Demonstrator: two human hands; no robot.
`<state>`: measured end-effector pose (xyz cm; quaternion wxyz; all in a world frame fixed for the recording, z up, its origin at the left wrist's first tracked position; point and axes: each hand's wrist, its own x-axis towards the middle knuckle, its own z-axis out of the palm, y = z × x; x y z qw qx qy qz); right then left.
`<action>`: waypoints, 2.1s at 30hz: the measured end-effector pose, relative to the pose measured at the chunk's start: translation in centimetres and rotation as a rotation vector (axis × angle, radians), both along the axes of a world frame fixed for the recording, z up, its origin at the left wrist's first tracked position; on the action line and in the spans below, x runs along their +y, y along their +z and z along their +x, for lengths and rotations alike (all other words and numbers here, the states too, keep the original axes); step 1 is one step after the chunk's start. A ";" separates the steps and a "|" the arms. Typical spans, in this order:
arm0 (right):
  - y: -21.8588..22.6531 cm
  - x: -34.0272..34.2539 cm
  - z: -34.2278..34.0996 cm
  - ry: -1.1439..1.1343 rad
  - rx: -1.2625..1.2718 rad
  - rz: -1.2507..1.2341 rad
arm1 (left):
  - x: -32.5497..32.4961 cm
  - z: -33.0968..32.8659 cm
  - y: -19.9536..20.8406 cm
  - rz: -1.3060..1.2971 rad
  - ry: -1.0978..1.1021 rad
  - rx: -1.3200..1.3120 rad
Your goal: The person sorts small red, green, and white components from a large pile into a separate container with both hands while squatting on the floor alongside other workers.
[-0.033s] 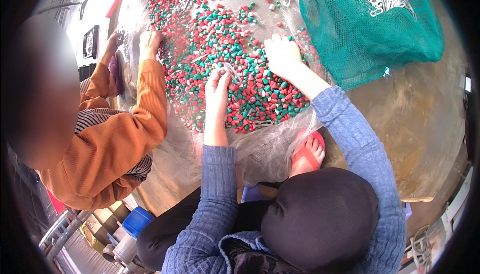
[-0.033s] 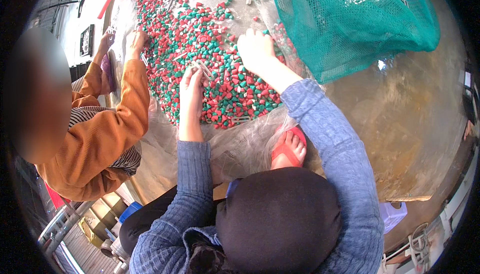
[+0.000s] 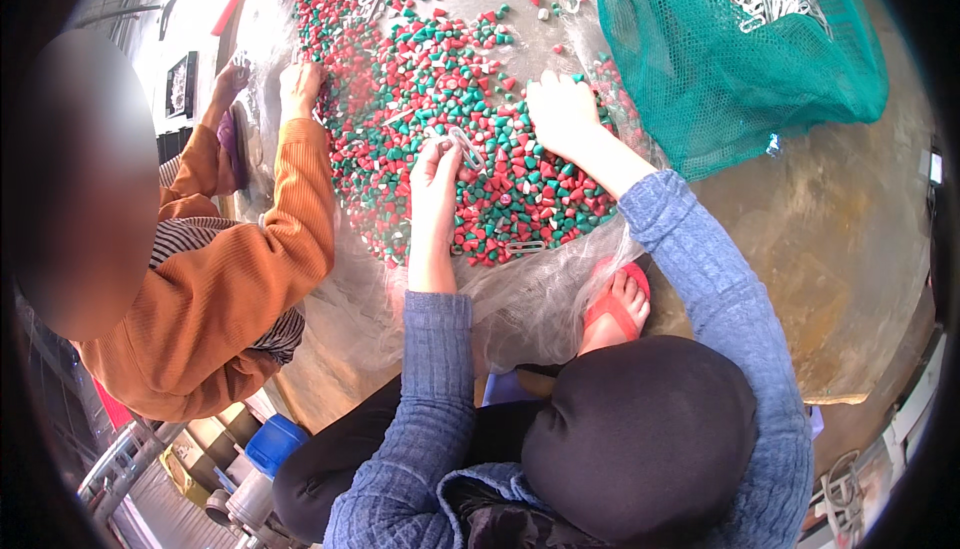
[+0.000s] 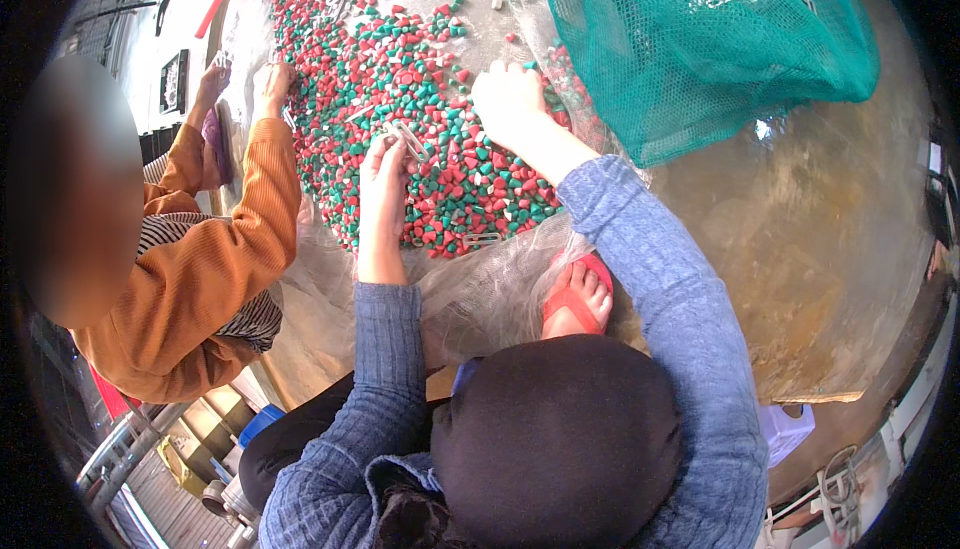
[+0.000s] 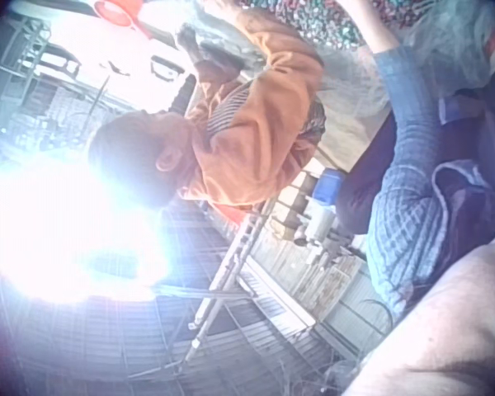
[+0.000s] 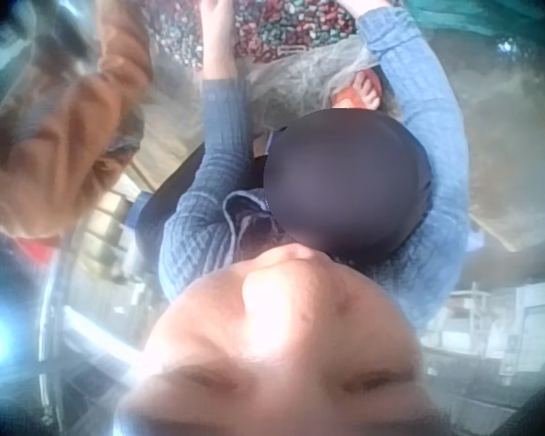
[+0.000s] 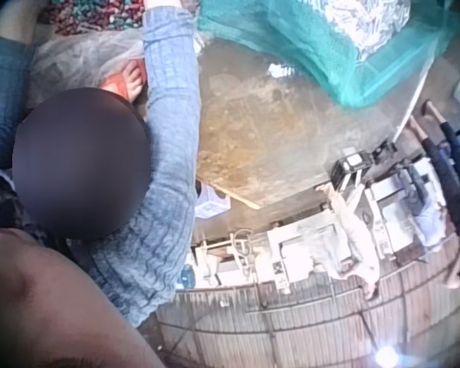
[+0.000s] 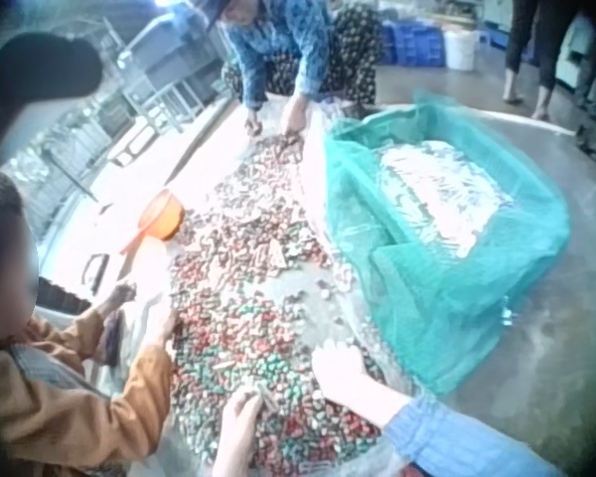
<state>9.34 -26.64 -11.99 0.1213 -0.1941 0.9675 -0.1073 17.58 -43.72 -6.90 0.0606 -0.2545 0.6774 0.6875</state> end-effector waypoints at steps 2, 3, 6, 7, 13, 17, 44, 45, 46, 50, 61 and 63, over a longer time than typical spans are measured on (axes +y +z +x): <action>0.1 -0.4 0.1 -0.004 -0.065 -0.008 | 0.1 0.0 0.4 -0.015 -0.028 0.001; 0.2 -0.1 0.2 -0.013 -0.069 -0.082 | 0.0 -0.1 0.5 -0.039 -0.036 0.023; 1.1 1.5 0.7 -0.106 -0.156 -0.310 | 0.3 -0.3 0.7 -0.087 -0.078 0.062; 2.1 1.9 0.7 -0.180 -0.233 -0.393 | 0.4 -0.3 1.1 -0.092 -0.102 0.056; 1.3 3.8 1.2 -0.391 -0.637 -1.264 | 1.0 -0.2 1.6 -0.106 -0.126 0.066; 2.4 3.9 2.0 -0.254 -0.167 -1.016 | 1.3 -0.8 2.0 -0.054 -0.151 0.108; 11.7 14.5 -2.3 -0.403 1.100 -0.848 | -9.5 -7.4 -3.9 -0.969 -0.556 0.032; 11.0 11.2 -0.6 -0.426 0.882 -0.987 | -8.7 -7.2 -3.6 -0.971 -0.626 0.080; 11.0 9.7 0.5 -0.223 0.662 -0.927 | -6.8 -7.4 -3.6 -0.953 -0.703 0.146; 3.0 3.9 5.0 -0.141 0.031 -0.873 | -0.5 -4.1 -4.0 -0.877 -0.849 0.342; 2.9 5.2 5.7 -0.080 0.014 -0.873 | 2.9 -1.5 0.0 -0.496 -0.804 0.180; 3.3 4.6 5.5 -0.121 0.002 -0.946 | 3.5 -1.7 1.5 -0.517 -0.808 0.187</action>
